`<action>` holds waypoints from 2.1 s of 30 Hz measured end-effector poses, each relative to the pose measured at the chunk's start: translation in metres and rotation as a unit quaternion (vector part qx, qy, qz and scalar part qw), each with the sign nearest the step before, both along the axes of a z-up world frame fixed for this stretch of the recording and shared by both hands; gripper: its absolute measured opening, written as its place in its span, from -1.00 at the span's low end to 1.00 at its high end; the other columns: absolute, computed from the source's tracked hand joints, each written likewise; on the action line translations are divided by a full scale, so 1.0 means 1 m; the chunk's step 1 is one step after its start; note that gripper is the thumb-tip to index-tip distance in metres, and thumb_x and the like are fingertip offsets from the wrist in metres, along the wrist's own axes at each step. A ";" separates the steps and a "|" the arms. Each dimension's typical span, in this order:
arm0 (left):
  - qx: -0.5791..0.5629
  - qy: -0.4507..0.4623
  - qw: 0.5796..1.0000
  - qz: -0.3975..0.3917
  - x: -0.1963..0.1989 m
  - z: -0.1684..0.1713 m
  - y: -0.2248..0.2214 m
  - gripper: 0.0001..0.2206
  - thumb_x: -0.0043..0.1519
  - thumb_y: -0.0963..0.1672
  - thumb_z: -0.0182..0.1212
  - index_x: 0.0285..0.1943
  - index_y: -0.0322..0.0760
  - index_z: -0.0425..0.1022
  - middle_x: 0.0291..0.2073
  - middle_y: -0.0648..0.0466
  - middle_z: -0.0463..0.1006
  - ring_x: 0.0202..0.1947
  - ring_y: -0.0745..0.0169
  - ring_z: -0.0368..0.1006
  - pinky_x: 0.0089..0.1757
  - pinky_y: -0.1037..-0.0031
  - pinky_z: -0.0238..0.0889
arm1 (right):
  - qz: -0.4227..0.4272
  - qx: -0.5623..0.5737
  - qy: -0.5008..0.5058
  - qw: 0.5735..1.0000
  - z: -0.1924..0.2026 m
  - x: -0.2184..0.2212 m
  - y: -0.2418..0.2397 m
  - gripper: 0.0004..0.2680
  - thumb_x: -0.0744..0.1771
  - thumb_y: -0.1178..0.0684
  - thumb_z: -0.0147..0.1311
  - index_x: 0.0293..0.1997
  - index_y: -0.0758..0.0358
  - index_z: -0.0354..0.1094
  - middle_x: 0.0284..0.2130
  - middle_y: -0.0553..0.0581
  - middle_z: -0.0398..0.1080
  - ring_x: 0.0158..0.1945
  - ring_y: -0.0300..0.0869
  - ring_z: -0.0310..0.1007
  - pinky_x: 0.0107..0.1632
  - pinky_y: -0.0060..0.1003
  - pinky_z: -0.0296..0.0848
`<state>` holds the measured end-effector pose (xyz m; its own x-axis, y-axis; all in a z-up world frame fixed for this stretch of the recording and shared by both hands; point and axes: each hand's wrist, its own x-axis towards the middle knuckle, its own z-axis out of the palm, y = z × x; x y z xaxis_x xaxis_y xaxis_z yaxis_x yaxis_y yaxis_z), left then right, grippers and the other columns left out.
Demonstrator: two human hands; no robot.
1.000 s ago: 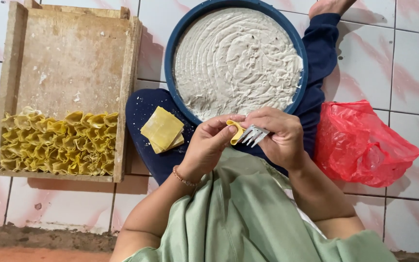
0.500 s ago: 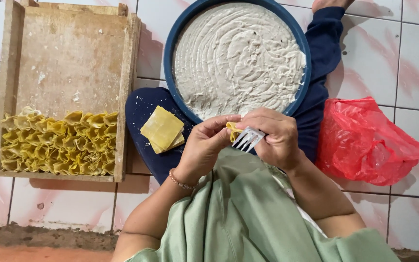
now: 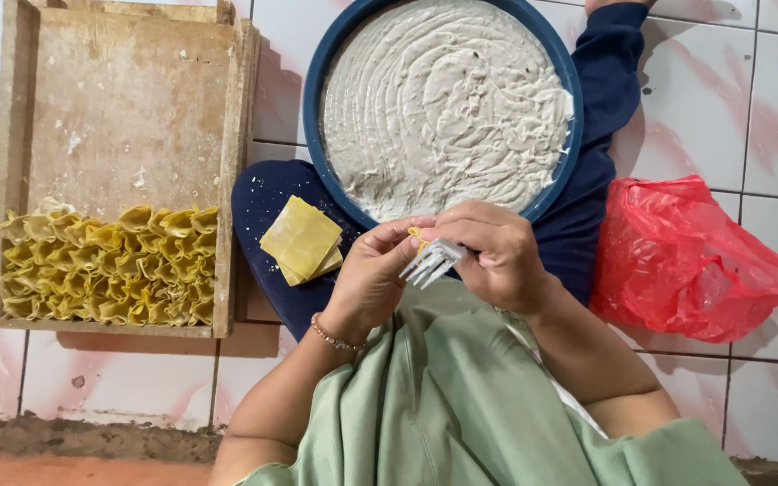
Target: Manually filling and folding dumpling wrappers and arranging them on a wooden tray.
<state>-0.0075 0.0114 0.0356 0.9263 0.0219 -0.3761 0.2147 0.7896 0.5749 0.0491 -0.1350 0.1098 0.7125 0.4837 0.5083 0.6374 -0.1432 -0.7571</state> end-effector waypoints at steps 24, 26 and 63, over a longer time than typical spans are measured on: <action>0.147 -0.070 0.986 0.047 0.002 0.009 -0.001 -0.76 0.14 -0.29 0.37 -0.02 -0.61 0.59 -0.18 -0.23 0.63 -0.28 0.22 0.61 -0.18 0.44 0.57 | -0.102 0.013 0.243 0.965 -0.006 -0.009 -0.018 -0.95 0.34 0.28 0.17 -0.22 0.46 0.54 -0.54 0.22 0.52 -0.46 -0.39 0.37 -0.44 -0.44 0.46; 0.182 -0.087 0.978 0.056 0.004 0.010 0.000 -0.77 0.16 -0.28 0.37 -0.02 -0.56 0.60 -0.15 -0.20 0.62 -0.26 0.23 0.60 -0.18 0.46 0.56 | -0.092 0.019 0.244 0.965 -0.011 -0.012 -0.017 -0.90 0.31 0.21 0.27 -0.17 0.45 0.53 -0.50 0.24 0.52 -0.44 -0.38 0.38 -0.42 -0.43 0.48; 0.273 -0.156 0.946 0.076 0.008 -0.019 0.003 -0.66 0.23 -0.35 0.13 0.22 -0.58 0.41 0.03 -0.29 0.55 -0.05 -0.03 0.56 -0.07 0.33 0.53 | -0.085 -0.033 0.061 0.994 -0.007 0.001 0.006 -0.97 0.34 0.20 0.22 -0.28 0.28 0.52 -0.53 0.14 0.41 -0.51 -0.05 0.43 -0.38 -0.25 0.45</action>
